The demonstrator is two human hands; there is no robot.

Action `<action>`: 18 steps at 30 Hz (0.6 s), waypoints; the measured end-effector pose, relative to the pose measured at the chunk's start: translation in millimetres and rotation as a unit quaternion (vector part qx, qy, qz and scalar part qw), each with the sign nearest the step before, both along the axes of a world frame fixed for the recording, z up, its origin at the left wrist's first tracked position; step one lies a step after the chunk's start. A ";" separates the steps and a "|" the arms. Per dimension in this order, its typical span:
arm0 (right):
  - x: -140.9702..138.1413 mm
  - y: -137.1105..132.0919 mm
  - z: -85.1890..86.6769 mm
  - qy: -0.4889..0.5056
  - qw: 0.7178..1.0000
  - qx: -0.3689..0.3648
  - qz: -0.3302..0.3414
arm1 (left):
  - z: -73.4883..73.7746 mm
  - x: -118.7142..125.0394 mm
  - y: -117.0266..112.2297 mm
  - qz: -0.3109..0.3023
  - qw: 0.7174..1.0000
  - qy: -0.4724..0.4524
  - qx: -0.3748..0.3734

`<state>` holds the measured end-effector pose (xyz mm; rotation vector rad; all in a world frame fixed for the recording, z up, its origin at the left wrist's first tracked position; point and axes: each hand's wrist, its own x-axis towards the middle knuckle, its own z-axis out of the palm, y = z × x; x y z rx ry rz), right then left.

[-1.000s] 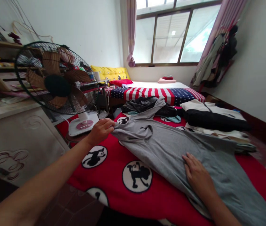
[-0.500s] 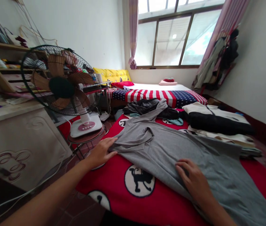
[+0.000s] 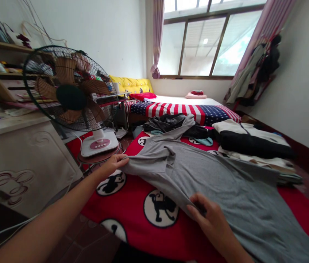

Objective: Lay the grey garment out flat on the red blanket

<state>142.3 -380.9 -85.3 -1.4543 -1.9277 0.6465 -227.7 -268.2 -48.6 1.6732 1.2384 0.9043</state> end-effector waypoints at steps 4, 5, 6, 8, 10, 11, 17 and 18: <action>1.0 -11.5 7.9 -0.027 0.995 -0.077 0.056 | -5.4 -17.5 -1.8 -0.019 0.999 0.002 -0.046; 2.0 -14.5 9.2 -0.037 0.993 -0.096 0.065 | -7.6 -21.1 -1.9 -0.030 0.998 0.018 -0.051; 3.4 -17.6 10.0 -0.048 0.990 -0.109 0.070 | -10.1 -24.3 -2.0 -0.039 0.997 0.037 -0.053; 6.9 -23.8 10.7 -0.077 0.986 -0.123 0.082 | -15.2 -29.7 -2.6 -0.052 0.994 0.087 -0.048; 11.2 -29.8 10.0 -0.106 0.981 -0.125 0.102 | -19.7 -33.9 -4.7 -0.053 0.987 0.145 -0.035; 13.5 -32.6 9.1 -0.118 0.979 -0.124 0.110 | -21.2 -35.4 -6.5 -0.052 0.983 0.174 -0.030; 25.3 -45.3 1.7 -0.138 0.978 -0.110 0.110 | -15.4 -32.7 -21.6 -0.055 0.947 0.318 -0.009; 26.4 -46.2 1.2 -0.136 0.979 -0.107 0.108 | -13.5 -30.5 -22.0 -0.047 0.944 0.326 0.004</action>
